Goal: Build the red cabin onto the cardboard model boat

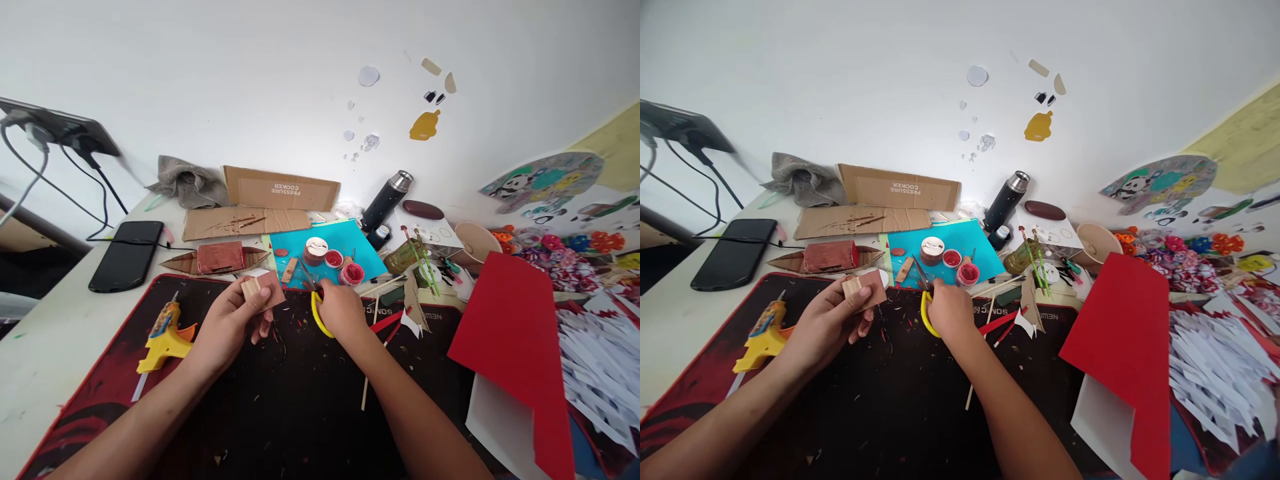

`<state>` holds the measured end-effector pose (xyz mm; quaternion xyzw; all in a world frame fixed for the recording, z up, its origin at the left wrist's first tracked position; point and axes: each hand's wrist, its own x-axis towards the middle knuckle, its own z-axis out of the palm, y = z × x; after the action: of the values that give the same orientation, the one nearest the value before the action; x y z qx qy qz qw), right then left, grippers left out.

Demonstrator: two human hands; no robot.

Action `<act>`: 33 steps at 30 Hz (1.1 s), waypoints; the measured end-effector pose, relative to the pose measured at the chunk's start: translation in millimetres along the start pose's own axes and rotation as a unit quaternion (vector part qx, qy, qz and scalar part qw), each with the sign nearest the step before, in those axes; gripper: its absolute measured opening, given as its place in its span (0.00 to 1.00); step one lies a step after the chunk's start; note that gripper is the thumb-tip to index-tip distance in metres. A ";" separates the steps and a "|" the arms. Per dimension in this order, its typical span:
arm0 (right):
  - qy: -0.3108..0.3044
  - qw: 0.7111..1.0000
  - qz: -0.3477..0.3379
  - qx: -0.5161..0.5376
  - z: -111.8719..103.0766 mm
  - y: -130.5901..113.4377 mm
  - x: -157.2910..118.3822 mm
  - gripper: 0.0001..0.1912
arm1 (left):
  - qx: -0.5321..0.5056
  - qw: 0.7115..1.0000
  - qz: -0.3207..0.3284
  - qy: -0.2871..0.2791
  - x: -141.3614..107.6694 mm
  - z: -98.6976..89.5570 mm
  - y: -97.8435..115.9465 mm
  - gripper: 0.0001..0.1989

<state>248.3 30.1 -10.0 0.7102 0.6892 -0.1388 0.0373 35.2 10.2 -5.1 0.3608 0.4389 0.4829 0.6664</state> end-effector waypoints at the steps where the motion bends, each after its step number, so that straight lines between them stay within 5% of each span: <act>1: 0.010 1.000 -0.001 0.013 1.8 2.1 -0.1 0.13 | 0.002 1.000 0.001 0.001 -0.1 -0.3 -0.6 0.26; 7: 0.057 0.971 -0.024 0.231 13.5 19.5 -6.5 0.08 | 0.046 0.999 0.010 -0.004 4.5 -6.0 -3.6 0.26; 12: -0.001 0.876 0.003 0.481 16.0 23.6 -19.4 0.16 | 0.239 0.963 0.019 -0.123 7.8 -15.1 -3.9 0.21; 16: -0.056 0.822 0.000 0.567 8.3 18.5 -32.8 0.20 | 0.375 0.910 0.060 -0.168 7.3 -14.6 -15.5 0.16; 21: -0.078 0.814 -0.002 0.576 5.8 12.8 -47.1 0.20 | 0.465 0.867 0.151 -0.098 8.3 -7.5 -23.0 0.16; 24: -0.099 0.810 -0.020 0.578 9.0 11.4 -51.6 0.18 | 0.404 0.897 0.168 -0.067 7.7 -4.0 -13.9 0.21; 27: -0.116 0.824 -0.012 0.554 9.7 7.4 -53.4 0.13 | 0.325 0.931 0.128 -0.102 5.6 -1.5 -5.2 0.18; 33: -0.125 0.839 -0.003 0.530 8.5 -0.6 -52.9 0.11 | 0.314 0.935 0.108 -0.125 1.8 0.7 -3.4 0.17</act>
<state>245.8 -23.1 -4.9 0.5957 0.5020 -0.5706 -0.2599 37.2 11.0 -8.4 0.6541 0.4403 0.3402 0.5123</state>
